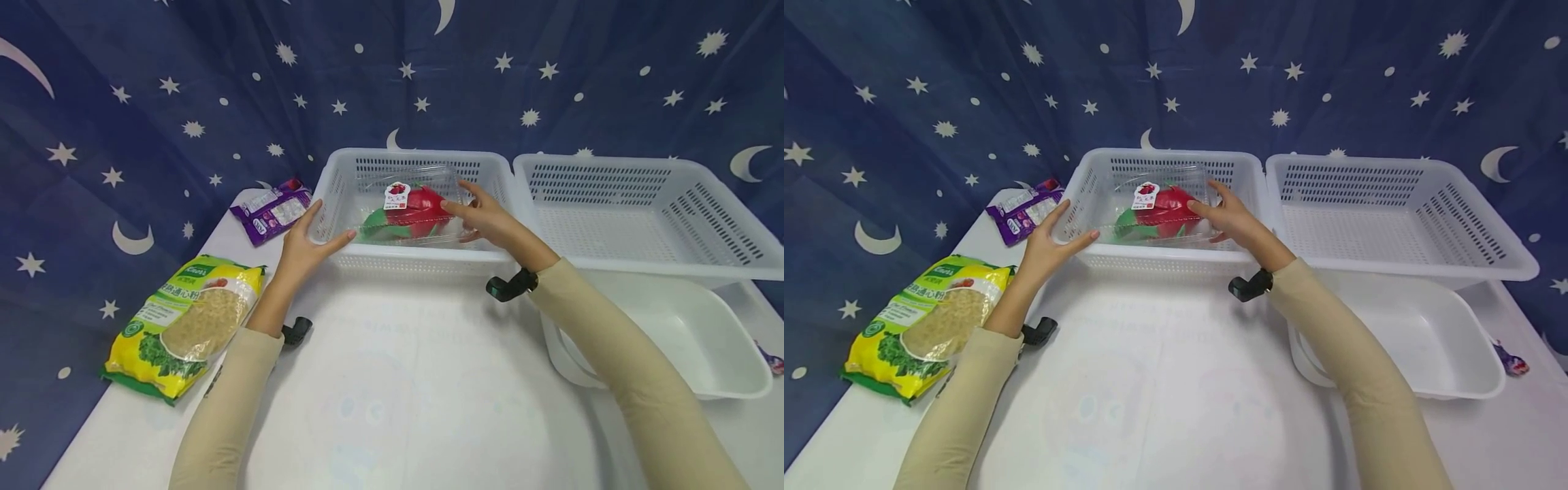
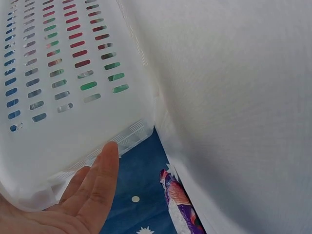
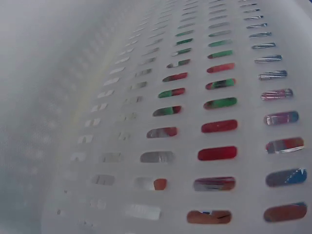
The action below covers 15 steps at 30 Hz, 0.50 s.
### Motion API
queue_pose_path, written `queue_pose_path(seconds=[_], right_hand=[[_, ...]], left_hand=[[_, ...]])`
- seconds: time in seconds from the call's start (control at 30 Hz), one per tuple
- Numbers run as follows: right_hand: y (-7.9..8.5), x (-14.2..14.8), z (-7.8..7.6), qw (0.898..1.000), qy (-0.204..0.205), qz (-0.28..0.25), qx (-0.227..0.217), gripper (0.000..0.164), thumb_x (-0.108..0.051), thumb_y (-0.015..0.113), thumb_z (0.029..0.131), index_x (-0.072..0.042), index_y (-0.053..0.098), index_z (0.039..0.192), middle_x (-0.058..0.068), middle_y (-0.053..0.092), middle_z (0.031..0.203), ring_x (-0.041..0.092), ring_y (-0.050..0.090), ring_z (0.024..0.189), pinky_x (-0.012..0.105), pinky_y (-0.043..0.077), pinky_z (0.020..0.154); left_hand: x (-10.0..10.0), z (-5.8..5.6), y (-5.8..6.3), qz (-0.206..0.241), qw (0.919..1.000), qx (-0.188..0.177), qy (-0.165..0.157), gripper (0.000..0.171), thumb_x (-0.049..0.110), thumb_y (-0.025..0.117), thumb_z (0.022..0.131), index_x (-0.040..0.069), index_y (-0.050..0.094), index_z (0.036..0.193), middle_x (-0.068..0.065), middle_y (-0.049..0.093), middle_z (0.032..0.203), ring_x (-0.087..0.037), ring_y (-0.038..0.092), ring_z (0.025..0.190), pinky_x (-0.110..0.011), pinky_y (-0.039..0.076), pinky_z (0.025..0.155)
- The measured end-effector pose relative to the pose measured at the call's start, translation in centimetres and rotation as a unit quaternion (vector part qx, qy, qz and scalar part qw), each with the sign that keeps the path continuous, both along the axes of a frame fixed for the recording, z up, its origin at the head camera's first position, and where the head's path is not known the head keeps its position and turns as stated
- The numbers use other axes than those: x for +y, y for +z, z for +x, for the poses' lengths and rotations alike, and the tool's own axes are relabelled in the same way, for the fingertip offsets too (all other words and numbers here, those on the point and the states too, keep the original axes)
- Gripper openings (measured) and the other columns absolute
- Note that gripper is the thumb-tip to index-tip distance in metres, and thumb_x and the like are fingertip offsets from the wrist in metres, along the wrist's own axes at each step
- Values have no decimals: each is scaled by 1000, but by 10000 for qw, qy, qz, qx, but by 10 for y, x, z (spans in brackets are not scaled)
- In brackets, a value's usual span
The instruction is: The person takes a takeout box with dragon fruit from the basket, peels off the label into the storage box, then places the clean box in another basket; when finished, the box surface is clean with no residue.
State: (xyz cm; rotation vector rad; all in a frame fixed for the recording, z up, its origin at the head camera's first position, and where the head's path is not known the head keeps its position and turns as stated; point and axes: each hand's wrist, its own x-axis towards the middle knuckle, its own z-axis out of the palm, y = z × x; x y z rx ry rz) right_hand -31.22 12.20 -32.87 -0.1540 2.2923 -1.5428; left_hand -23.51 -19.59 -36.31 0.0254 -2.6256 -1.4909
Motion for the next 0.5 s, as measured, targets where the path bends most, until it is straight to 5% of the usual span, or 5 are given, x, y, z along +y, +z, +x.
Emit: queue_pose_path(seconds=[0.17,0.37,0.5], right_hand=[[-1,2,1,9993,-237,-233,196,75,-29,58,97,-20,15,158,11,38,95,14,43,69,52,56,83],[0,2,3,9959,-375,-43,823,71,-28,59,97,-20,22,157,6,40,85,14,43,71,24,52,61],[0,2,4,9917,-445,-163,1191,66,-24,58,97,-18,27,155,3,39,82,10,39,68,19,44,54]], left_hand=[[0,0,-1,-33,10000,-36,54,94,43,76,82,20,24,156,-13,31,157,-35,34,141,-54,30,113],[0,-1,-1,-49,10000,-16,64,94,43,76,83,19,23,156,-14,32,156,-35,36,140,-53,31,113],[0,0,0,-51,10000,13,55,93,42,76,83,18,23,156,-14,32,156,-35,36,139,-53,32,112]])
